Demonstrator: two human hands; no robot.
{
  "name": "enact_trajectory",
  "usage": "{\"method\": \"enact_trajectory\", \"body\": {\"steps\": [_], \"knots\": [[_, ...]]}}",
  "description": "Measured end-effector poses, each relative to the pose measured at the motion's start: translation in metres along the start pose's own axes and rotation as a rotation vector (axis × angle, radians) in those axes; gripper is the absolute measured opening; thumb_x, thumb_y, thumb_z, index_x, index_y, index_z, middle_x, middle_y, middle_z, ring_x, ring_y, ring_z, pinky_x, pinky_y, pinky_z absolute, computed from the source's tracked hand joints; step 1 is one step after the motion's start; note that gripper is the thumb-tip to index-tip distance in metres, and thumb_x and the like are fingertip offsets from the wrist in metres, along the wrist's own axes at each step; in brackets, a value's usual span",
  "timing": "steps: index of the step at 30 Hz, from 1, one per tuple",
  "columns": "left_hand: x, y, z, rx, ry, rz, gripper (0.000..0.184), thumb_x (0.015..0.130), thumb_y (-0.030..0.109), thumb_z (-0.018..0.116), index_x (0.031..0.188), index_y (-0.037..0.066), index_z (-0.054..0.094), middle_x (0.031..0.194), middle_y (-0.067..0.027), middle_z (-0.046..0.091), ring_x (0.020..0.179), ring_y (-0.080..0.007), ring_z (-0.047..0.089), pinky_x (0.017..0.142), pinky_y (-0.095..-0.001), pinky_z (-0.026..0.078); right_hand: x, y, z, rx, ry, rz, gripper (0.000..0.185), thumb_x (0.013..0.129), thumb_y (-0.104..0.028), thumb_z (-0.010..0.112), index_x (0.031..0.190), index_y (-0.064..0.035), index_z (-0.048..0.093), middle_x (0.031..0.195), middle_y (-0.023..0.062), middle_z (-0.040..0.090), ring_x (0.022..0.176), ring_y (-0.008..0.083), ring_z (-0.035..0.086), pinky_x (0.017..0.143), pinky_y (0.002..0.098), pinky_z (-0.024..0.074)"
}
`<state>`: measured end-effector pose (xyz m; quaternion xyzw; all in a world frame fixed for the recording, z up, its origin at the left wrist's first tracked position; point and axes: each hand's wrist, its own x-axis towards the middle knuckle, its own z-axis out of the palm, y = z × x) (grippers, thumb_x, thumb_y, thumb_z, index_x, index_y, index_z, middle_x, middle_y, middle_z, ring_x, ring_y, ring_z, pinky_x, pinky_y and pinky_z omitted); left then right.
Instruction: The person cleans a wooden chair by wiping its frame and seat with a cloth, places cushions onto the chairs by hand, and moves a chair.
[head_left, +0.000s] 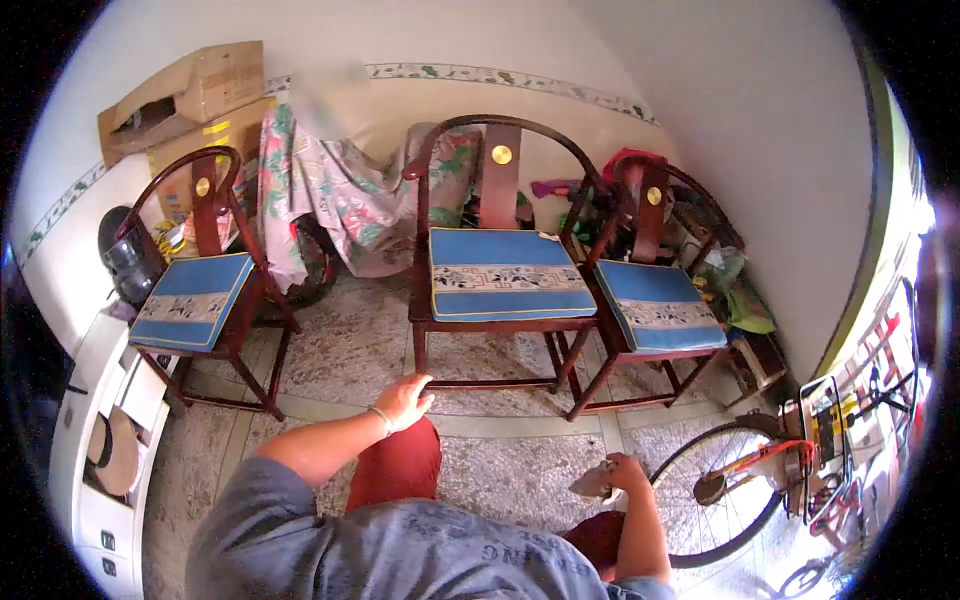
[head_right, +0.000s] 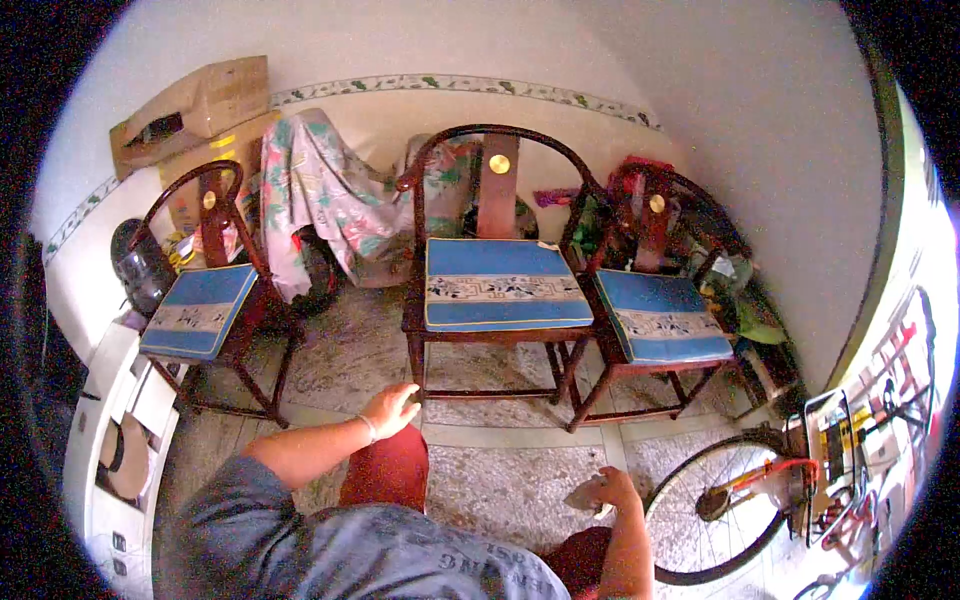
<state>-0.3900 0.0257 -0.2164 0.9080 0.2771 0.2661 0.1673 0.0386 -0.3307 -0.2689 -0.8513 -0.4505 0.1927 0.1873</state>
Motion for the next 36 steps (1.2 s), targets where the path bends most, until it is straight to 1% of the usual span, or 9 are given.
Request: {"method": "enact_trajectory", "body": {"steps": [5,8,9,14,18,22,24,25,36], "knots": [[0.0,0.006,-0.005,0.019,-0.027,-0.012,0.037,0.091,0.025,0.059,0.12,0.005,0.052,0.108,-0.0195,0.062,0.1,-0.0388,0.06,0.086,-0.0452,0.05,-0.003,-0.003,-0.003,-0.038,0.045,-0.009,0.047,0.062,-0.032,0.081,0.098,-0.0036,0.071,0.091,0.0202,0.07,0.088,0.0371,0.068,0.079,0.0427,0.0549],[0.001,0.002,-0.001,-0.005,0.031,0.046,0.036,0.09,0.024,0.06,0.12,0.004,0.052,0.108,-0.0191,0.062,0.101,-0.038,0.06,0.086,-0.045,0.05,-0.002,-0.01,-0.01,-0.168,-0.018,-0.086,0.044,0.063,-0.028,0.079,0.099,-0.0034,0.071,0.092,0.0208,0.07,0.089,0.0371,0.068,0.079,0.0429,0.0546],[0.001,0.004,-0.004,-0.015,-0.008,-0.004,0.036,0.09,0.023,0.061,0.12,0.004,0.052,0.111,-0.0195,0.062,0.103,-0.038,0.06,0.087,-0.0448,0.05,-0.003,-0.011,-0.007,-0.025,0.043,0.032,0.042,0.065,-0.026,0.076,0.099,-0.0032,0.071,0.093,0.0216,0.07,0.09,0.0377,0.068,0.08,0.043,0.0543],[0.004,0.012,-0.009,-0.006,-0.036,-0.015,0.037,0.09,0.022,0.061,0.12,0.003,0.053,0.114,-0.0208,0.062,0.106,-0.0388,0.059,0.091,-0.0441,0.049,-0.002,0.01,-0.003,-0.06,-0.012,-0.057,0.04,0.068,-0.023,0.072,0.103,-0.0044,0.069,0.096,0.0214,0.07,0.094,0.0384,0.067,0.082,0.0432,0.0534],[0.002,0.012,-0.012,-0.035,-0.028,0.009,0.037,0.089,0.021,0.063,0.119,0.002,0.053,0.111,-0.0217,0.063,0.103,-0.0395,0.06,0.09,-0.0442,0.05,-0.001,0.0,-0.007,0.023,-0.07,0.037,0.041,0.072,-0.024,0.071,0.109,-0.0059,0.067,0.1,0.0217,0.069,0.095,0.0387,0.066,0.083,0.0433,0.0526],[0.003,0.003,-0.003,-0.048,0.045,0.09,0.036,0.086,0.018,0.066,0.117,0.002,0.054,0.107,-0.0209,0.063,0.099,-0.0399,0.061,0.087,-0.0448,0.05,0.028,0.051,0.028,-0.367,-0.123,-0.087,0.043,0.074,-0.03,0.071,0.11,-0.0069,0.067,0.102,0.0215,0.069,0.096,0.0383,0.066,0.084,0.0433,0.0522],[0.002,0.009,-0.009,-0.028,0.022,0.049,0.035,0.086,0.017,0.066,0.116,0.003,0.054,0.106,-0.02,0.062,0.098,-0.0399,0.061,0.087,-0.0448,0.05,0.054,0.109,0.064,-0.224,-0.177,-0.309,0.045,0.076,-0.034,0.069,0.112,-0.0067,0.066,0.108,0.021,0.068,0.101,0.0376,0.064,0.087,0.0422,0.0516],[0.002,0.006,-0.007,-0.032,0.043,0.068,0.036,0.086,0.018,0.066,0.116,0.003,0.053,0.107,-0.0195,0.062,0.099,-0.0398,0.06,0.087,-0.0445,0.05,0.011,0.019,0.009,-0.1,-0.181,0.072,0.048,0.077,-0.036,0.068,0.115,-0.0076,0.065,0.115,0.0201,0.065,0.108,0.0365,0.062,0.091,0.0416,0.0501],[0.002,0.008,-0.006,-0.004,-0.001,-0.021,0.038,0.086,0.021,0.066,0.117,0.004,0.054,0.108,-0.0192,0.063,0.101,-0.0382,0.061,0.088,-0.0436,0.05,0.003,-0.017,-0.013,-0.185,-0.231,0.0,0.05,0.077,-0.032,0.07,0.119,-0.0068,0.062,0.114,0.0217,0.065,0.108,0.0389,0.06,0.091,0.0436,0.0493]]}}
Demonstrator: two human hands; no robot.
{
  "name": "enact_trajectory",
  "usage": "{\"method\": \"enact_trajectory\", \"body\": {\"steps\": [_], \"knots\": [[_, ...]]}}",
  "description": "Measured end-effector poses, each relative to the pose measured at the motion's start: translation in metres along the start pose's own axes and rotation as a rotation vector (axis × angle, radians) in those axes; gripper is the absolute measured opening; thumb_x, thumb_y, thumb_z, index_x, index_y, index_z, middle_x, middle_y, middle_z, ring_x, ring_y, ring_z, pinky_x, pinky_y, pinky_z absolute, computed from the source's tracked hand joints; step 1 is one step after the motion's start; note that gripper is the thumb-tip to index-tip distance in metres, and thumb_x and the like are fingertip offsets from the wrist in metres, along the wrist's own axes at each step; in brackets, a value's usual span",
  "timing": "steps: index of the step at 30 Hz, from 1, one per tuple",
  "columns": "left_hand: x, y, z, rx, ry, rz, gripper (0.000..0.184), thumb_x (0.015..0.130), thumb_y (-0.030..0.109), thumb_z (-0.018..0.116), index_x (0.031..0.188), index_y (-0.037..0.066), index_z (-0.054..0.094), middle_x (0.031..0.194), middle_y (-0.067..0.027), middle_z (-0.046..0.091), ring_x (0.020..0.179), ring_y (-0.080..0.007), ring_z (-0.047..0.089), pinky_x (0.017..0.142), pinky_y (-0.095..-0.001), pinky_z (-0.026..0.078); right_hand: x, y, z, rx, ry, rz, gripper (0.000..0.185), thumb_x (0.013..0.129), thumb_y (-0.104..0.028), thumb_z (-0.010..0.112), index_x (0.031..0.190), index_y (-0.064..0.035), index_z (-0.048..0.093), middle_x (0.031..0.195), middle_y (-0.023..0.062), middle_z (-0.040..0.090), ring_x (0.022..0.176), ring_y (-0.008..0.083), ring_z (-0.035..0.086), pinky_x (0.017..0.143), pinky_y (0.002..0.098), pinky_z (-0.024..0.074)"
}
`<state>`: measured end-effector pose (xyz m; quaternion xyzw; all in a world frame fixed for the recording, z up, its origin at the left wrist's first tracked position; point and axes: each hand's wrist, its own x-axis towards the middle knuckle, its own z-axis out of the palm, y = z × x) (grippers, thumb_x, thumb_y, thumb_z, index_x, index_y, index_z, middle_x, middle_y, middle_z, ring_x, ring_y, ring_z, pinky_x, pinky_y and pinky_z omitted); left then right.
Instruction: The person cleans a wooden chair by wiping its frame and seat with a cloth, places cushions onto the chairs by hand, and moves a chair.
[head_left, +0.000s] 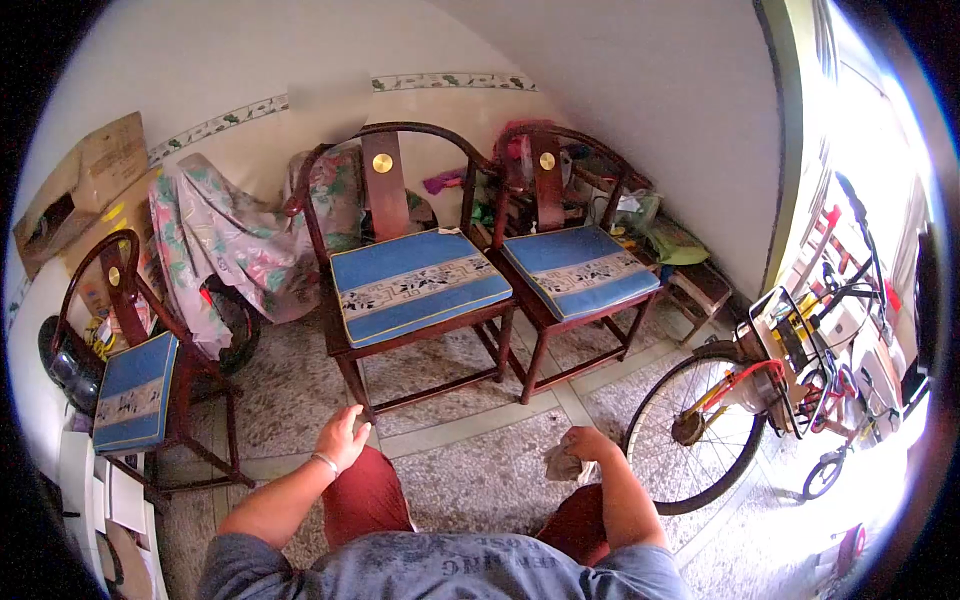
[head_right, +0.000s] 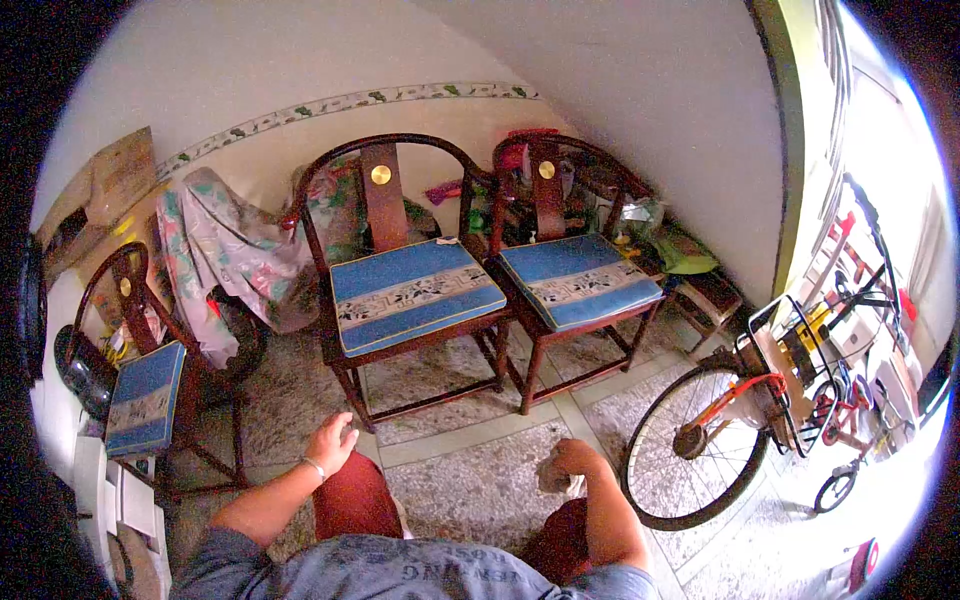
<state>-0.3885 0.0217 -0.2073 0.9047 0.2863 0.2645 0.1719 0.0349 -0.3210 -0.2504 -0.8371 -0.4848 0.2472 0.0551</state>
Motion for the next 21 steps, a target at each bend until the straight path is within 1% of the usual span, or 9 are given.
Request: {"method": "enact_trajectory", "body": {"steps": [5,7,11,14,17,20,21], "knots": [[0.0,-0.003,0.002,-0.018,-0.008,-0.01,0.038,0.086,0.021,0.067,0.117,0.004,0.055,0.11,-0.0196,0.063,0.102,-0.0382,0.061,0.088,-0.0439,0.05,0.005,0.005,0.008,0.055,0.024,-0.02,0.047,0.077,-0.032,0.071,0.117,-0.008,0.064,0.111,0.0214,0.065,0.106,0.0388,0.061,0.089,0.0445,0.0494],[0.0,-0.006,0.006,-0.047,0.016,0.01,0.037,0.086,0.02,0.067,0.117,0.004,0.055,0.109,-0.0191,0.063,0.101,-0.0379,0.061,0.087,-0.0439,0.05,0.001,0.004,0.005,0.14,0.018,-0.032,0.045,0.078,-0.033,0.071,0.115,-0.0087,0.064,0.11,0.0212,0.066,0.105,0.0384,0.061,0.089,0.0438,0.0492],[0.0,0.003,0.001,-0.017,0.009,-0.022,0.037,0.086,0.02,0.067,0.117,0.004,0.055,0.108,-0.0186,0.063,0.1,-0.0375,0.061,0.086,-0.0438,0.051,0.003,0.005,0.006,0.132,0.021,-0.068,0.045,0.078,-0.034,0.072,0.115,-0.0088,0.064,0.11,0.0212,0.066,0.104,0.0381,0.061,0.089,0.0435,0.0493],[-0.001,0.006,-0.002,-0.022,0.033,-0.007,0.037,0.086,0.021,0.067,0.118,0.005,0.055,0.107,-0.0181,0.063,0.098,-0.0371,0.062,0.084,-0.0437,0.051,0.004,0.009,0.01,0.135,0.065,-0.084,0.046,0.077,-0.034,0.073,0.115,-0.0086,0.064,0.11,0.0212,0.066,0.103,0.0384,0.062,0.087,0.0436,0.05],[0.0,0.009,-0.005,0.009,0.012,-0.036,0.037,0.087,0.021,0.066,0.118,0.004,0.054,0.106,-0.0178,0.063,0.098,-0.0371,0.062,0.084,-0.0437,0.051,0.005,0.011,0.01,0.128,0.071,-0.082,0.047,0.077,-0.034,0.073,0.116,-0.009,0.064,0.109,0.0212,0.066,0.102,0.0385,0.063,0.087,0.0431,0.0507],[-0.001,0.006,-0.003,-0.023,-0.019,-0.059,0.037,0.088,0.021,0.065,0.118,0.004,0.054,0.107,-0.0179,0.064,0.098,-0.037,0.062,0.084,-0.0437,0.051,0.003,0.009,0.008,0.061,0.095,-0.139,0.047,0.076,-0.034,0.073,0.116,-0.0098,0.065,0.107,0.0216,0.067,0.101,0.0383,0.063,0.088,0.0424,0.0508],[-0.001,0.007,-0.003,-0.021,-0.012,-0.036,0.037,0.088,0.022,0.065,0.119,0.004,0.054,0.107,-0.0179,0.064,0.098,-0.0369,0.062,0.084,-0.0437,0.051,0.001,0.008,0.007,0.079,0.103,-0.134,0.046,0.076,-0.033,0.073,0.115,-0.01,0.065,0.106,0.0219,0.067,0.101,0.0381,0.063,0.087,0.0427,0.051]]}}
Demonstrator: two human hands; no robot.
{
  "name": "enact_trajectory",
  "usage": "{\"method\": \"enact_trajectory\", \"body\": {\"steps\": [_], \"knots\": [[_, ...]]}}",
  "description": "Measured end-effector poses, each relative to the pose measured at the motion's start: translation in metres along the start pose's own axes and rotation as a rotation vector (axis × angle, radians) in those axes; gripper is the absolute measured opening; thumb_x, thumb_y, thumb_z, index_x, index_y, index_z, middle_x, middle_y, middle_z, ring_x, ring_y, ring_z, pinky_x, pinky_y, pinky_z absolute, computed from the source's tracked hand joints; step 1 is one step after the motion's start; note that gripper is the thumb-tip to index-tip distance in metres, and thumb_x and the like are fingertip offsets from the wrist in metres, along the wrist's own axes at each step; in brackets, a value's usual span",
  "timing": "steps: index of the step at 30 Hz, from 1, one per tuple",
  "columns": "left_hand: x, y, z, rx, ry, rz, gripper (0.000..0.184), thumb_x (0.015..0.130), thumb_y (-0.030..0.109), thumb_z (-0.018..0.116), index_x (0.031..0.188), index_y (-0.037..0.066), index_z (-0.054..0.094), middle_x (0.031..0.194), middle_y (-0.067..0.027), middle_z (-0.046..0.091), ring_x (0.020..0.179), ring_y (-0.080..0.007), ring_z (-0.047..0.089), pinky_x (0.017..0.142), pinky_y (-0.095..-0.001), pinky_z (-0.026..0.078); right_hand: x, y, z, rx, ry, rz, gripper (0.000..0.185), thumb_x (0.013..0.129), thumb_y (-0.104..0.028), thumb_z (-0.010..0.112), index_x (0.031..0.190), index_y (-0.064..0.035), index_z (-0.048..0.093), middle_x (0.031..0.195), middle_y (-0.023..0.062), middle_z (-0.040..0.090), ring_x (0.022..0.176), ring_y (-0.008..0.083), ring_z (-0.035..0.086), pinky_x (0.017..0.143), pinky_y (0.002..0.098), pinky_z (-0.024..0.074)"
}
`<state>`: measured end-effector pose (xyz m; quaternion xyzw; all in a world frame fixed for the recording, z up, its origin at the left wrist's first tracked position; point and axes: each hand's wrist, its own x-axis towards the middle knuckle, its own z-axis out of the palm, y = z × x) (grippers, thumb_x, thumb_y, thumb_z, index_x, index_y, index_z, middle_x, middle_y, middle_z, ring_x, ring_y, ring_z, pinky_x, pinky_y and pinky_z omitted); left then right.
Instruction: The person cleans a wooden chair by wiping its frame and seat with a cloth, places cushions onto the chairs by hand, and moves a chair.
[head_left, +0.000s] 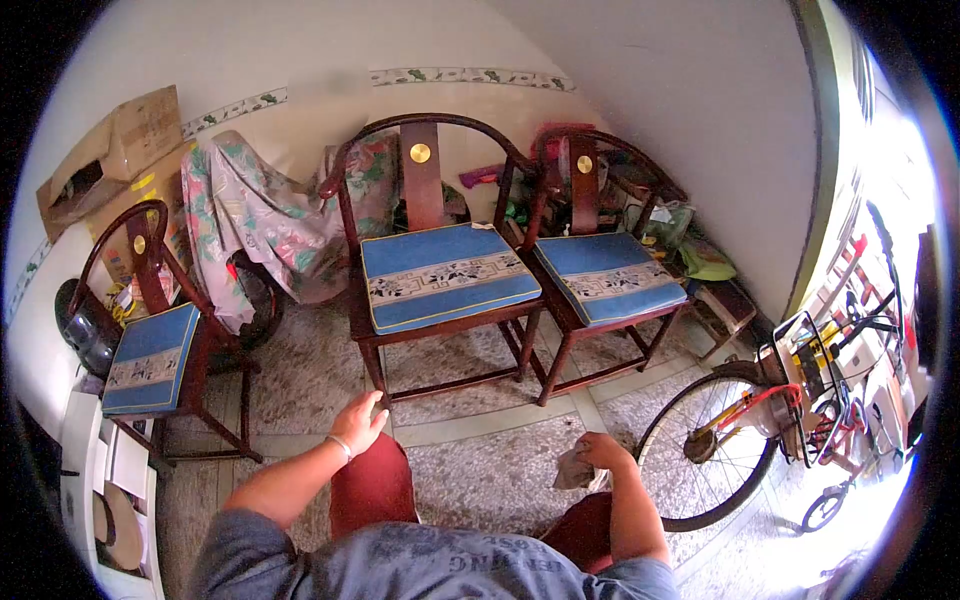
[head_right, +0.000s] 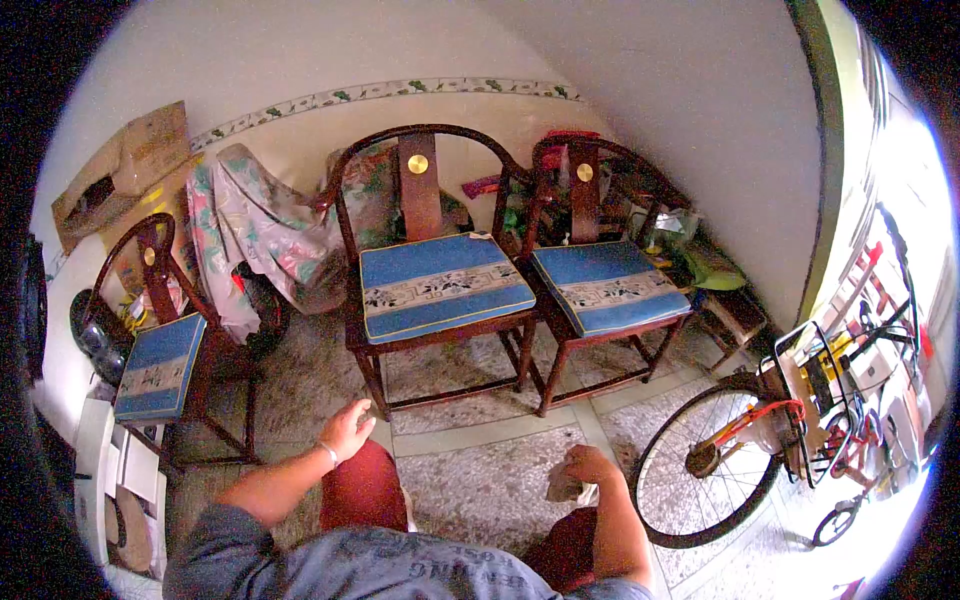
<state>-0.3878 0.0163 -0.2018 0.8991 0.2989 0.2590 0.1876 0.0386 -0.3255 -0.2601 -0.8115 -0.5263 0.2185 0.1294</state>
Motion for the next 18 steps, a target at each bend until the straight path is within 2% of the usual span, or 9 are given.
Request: {"method": "enact_trajectory", "body": {"steps": [5,7,8,11,18], "knots": [[-0.001,-0.01,0.006,-0.008,0.004,0.042,0.037,0.09,0.023,0.063,0.12,0.004,0.053,0.107,-0.018,0.064,0.099,-0.0369,0.062,0.084,-0.0438,0.051,-0.007,-0.013,-0.01,0.077,-0.034,0.083,0.043,0.076,-0.031,0.074,0.113,-0.0112,0.066,0.106,0.0223,0.067,0.099,0.0384,0.064,0.085,0.0441,0.0516],[0.001,-0.003,0.001,0.024,-0.038,-0.009,0.037,0.09,0.024,0.062,0.12,0.004,0.053,0.108,-0.0179,0.065,0.098,-0.0371,0.063,0.084,-0.0436,0.051,-0.004,-0.012,-0.01,-0.046,-0.026,0.08,0.042,0.075,-0.028,0.074,0.113,-0.012,0.066,0.106,0.0221,0.067,0.098,0.0389,0.064,0.085,0.0444,0.0519],[0.001,-0.005,0.003,0.023,-0.023,0.003,0.038,0.09,0.024,0.062,0.121,0.004,0.052,0.108,-0.0177,0.066,0.098,-0.0368,0.064,0.084,-0.0435,0.052,-0.004,-0.009,-0.007,0.09,-0.018,0.113,0.042,0.074,-0.027,0.074,0.113,-0.013,0.066,0.105,0.0218,0.068,0.099,0.0388,0.065,0.085,0.0438,0.0519],[0.001,-0.008,0.004,0.009,-0.031,0.003,0.038,0.091,0.024,0.062,0.122,0.004,0.052,0.107,-0.0171,0.066,0.097,-0.0362,0.064,0.083,-0.0434,0.052,-0.005,-0.002,-0.005,0.105,0.016,0.043,0.042,0.074,-0.027,0.074,0.113,-0.0126,0.066,0.106,0.0209,0.068,0.1,0.0387,0.065,0.087,0.0431,0.0519],[0.001,-0.004,0.001,-0.001,-0.02,0.021,0.037,0.09,0.024,0.063,0.12,0.005,0.052,0.106,-0.0161,0.067,0.096,-0.0355,0.064,0.082,-0.0435,0.052,-0.005,-0.001,-0.004,0.127,0.028,0.068,0.045,0.075,-0.028,0.073,0.116,-0.0124,0.066,0.108,0.0208,0.068,0.102,0.039,0.064,0.089,0.0432,0.0515]]}}
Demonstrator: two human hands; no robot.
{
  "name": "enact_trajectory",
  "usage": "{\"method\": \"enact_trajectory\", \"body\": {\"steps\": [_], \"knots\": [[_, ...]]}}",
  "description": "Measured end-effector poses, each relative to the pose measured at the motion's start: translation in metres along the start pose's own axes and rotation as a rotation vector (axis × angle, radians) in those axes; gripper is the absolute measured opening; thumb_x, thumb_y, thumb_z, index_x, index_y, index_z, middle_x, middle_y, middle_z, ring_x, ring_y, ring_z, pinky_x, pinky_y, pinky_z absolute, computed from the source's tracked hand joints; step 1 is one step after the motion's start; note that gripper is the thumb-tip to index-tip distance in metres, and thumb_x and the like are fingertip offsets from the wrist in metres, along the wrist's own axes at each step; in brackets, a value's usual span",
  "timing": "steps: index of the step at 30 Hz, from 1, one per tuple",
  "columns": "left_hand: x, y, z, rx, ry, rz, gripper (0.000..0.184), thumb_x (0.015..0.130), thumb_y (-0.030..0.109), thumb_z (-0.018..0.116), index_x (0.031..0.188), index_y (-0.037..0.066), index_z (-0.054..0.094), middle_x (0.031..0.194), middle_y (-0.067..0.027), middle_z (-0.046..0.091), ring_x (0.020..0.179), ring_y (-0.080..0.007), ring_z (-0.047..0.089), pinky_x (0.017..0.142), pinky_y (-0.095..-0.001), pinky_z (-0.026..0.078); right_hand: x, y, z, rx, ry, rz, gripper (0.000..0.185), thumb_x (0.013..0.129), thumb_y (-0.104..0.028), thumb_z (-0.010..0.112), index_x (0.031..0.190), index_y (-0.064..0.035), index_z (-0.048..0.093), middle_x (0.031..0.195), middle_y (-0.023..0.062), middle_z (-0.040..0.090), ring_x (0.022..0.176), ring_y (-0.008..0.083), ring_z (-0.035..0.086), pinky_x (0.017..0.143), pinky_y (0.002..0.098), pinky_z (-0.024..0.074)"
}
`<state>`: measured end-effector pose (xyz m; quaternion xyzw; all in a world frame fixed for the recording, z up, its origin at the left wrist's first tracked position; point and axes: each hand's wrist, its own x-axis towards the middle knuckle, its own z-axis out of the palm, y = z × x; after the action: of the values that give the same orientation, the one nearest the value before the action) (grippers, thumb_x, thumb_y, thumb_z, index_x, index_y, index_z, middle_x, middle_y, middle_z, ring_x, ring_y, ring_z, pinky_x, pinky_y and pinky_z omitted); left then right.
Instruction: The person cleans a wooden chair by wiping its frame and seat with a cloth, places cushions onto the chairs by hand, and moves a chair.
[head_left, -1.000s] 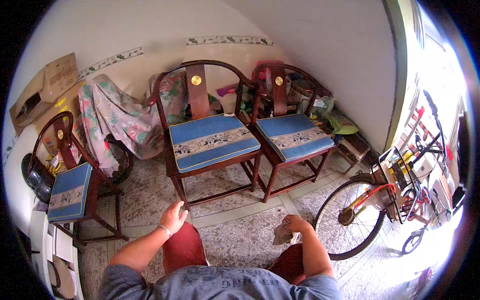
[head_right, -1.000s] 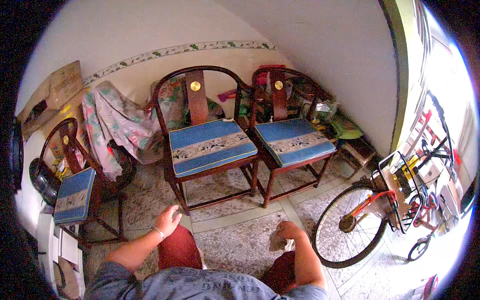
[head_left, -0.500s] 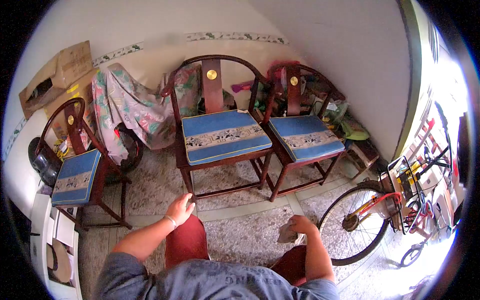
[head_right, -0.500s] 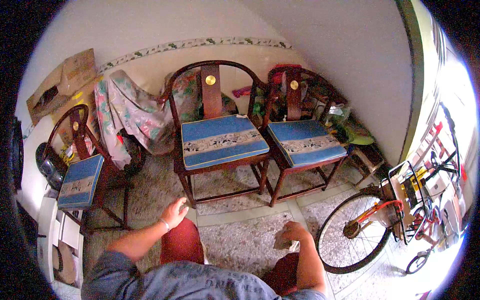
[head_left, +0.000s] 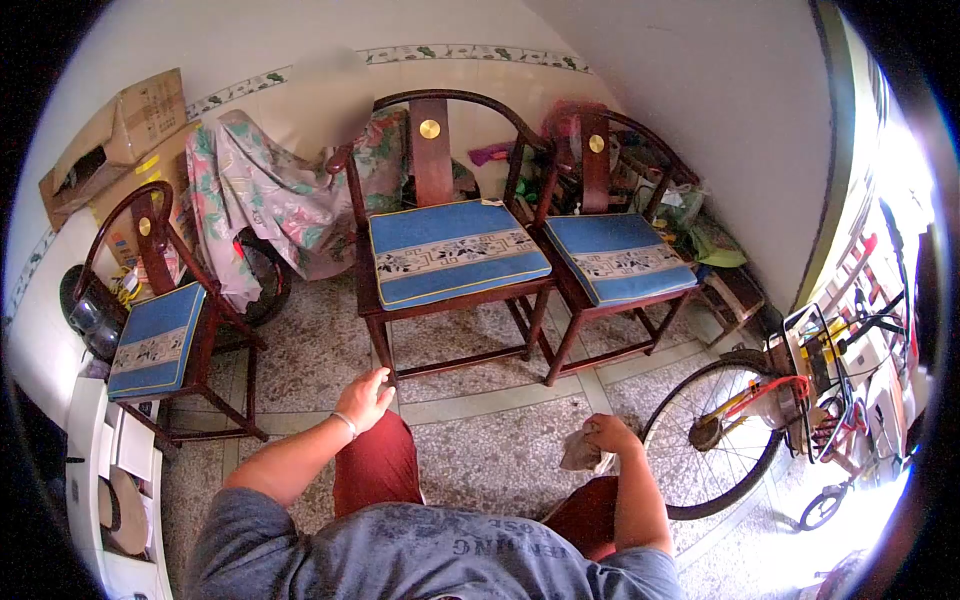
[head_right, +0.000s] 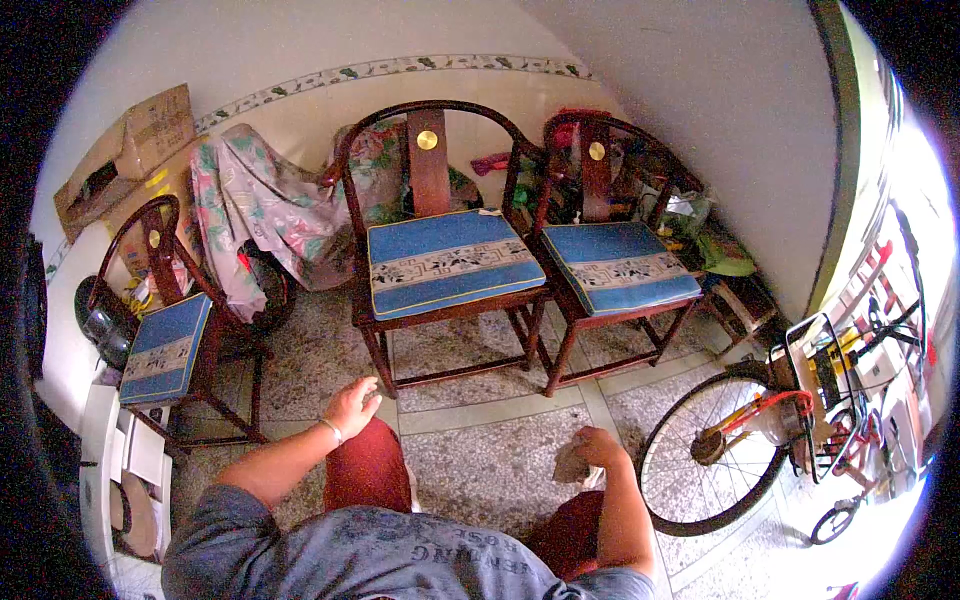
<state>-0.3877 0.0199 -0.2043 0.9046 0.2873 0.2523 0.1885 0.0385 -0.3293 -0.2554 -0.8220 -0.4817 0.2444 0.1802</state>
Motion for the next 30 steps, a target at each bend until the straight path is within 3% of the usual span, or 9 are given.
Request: {"method": "enact_trajectory", "body": {"steps": [6,18,20,21,25,26,28,29,30], "knots": [[0.0,0.008,-0.005,0.048,-0.038,-0.035,0.036,0.091,0.026,0.061,0.121,0.006,0.052,0.104,-0.0145,0.068,0.096,-0.0347,0.065,0.082,-0.0432,0.052,0.0,-0.002,-0.002,-0.082,-0.048,-0.074,0.047,0.074,-0.029,0.074,0.117,-0.0117,0.065,0.109,0.0214,0.067,0.104,0.0383,0.064,0.089,0.0429,0.051],[-0.001,0.004,0.001,-0.015,-0.019,-0.037,0.037,0.091,0.026,0.061,0.122,0.007,0.051,0.104,-0.0158,0.068,0.094,-0.0351,0.066,0.08,-0.0429,0.054,-0.003,-0.003,0.002,-0.091,0.043,0.029,0.044,0.072,-0.03,0.075,0.11,-0.0092,0.069,0.103,0.0203,0.069,0.098,0.0362,0.066,0.085,0.0426,0.0523],[-0.003,0.001,0.003,-0.02,-0.035,-0.056,0.039,0.092,0.028,0.06,0.123,0.008,0.052,0.105,-0.017,0.068,0.093,-0.036,0.066,0.079,-0.0443,0.054,0.002,0.011,0.002,-0.155,0.025,-0.178,0.049,0.072,-0.036,0.076,0.109,-0.0057,0.068,0.107,0.0189,0.069,0.101,0.0352,0.066,0.088,0.0439,0.0514],[-0.002,0.004,0.001,0.001,-0.059,-0.073,0.039,0.092,0.029,0.06,0.124,0.008,0.052,0.106,-0.0177,0.067,0.093,-0.0365,0.066,0.079,-0.0452,0.054,-0.003,-0.002,-0.002,-0.126,-0.003,0.034,0.051,0.072,-0.04,0.076,0.11,-0.0059,0.068,0.109,0.0184,0.069,0.105,0.0348,0.065,0.089,0.0437,0.0514],[-0.003,-0.002,0.004,0.048,-0.086,-0.094,0.046,0.093,0.032,0.058,0.131,0.008,0.049,0.114,-0.0158,0.068,0.099,-0.0343,0.066,0.082,-0.045,0.054,0.01,0.025,0.006,-0.09,0.045,0.049,0.044,0.07,-0.033,0.077,0.106,-0.0096,0.071,0.103,0.0182,0.07,0.099,0.0348,0.067,0.085,0.0433,0.0536],[-0.003,-0.004,0.005,0.059,-0.071,-0.07,0.045,0.094,0.032,0.058,0.131,0.009,0.049,0.114,-0.0158,0.067,0.098,-0.0344,0.067,0.082,-0.0448,0.055,0.017,0.03,0.011,0.22,0.039,0.103,0.042,0.07,-0.031,0.077,0.104,-0.0088,0.071,0.1,0.0185,0.07,0.096,0.0357,0.068,0.083,0.0442,0.0542],[-0.002,-0.016,0.016,0.058,-0.036,-0.005,0.046,0.094,0.032,0.057,0.133,0.009,0.048,0.116,-0.0163,0.066,0.095,-0.0352,0.067,0.08,-0.0442,0.055,0.034,0.077,0.027,0.293,-0.008,0.052,0.036,0.074,-0.022,0.074,0.107,-0.0089,0.068,0.104,0.0174,0.069,0.097,0.0318,0.066,0.084,0.043,0.0532],[-0.004,-0.011,0.013,0.057,0.021,0.017,0.048,0.094,0.033,0.057,0.134,0.009,0.048,0.116,-0.0162,0.066,0.095,-0.036,0.067,0.08,-0.0447,0.055,0.053,0.103,0.033,0.054,-0.045,-0.067,0.032,0.08,-0.014,0.07,0.111,-0.0098,0.066,0.109,0.0161,0.067,0.102,0.027,0.063,0.087,0.0409,0.0517],[-0.004,-0.006,0.008,0.062,-0.019,-0.02,0.048,0.094,0.034,0.056,0.135,0.009,0.047,0.117,-0.0166,0.065,0.095,-0.0365,0.066,0.08,-0.0455,0.054,0.043,0.087,0.02,0.249,-0.148,-0.004,0.03,0.079,-0.013,0.069,0.108,-0.006,0.065,0.103,0.0128,0.068,0.096,0.0223,0.063,0.078,0.038,0.0533]]}}
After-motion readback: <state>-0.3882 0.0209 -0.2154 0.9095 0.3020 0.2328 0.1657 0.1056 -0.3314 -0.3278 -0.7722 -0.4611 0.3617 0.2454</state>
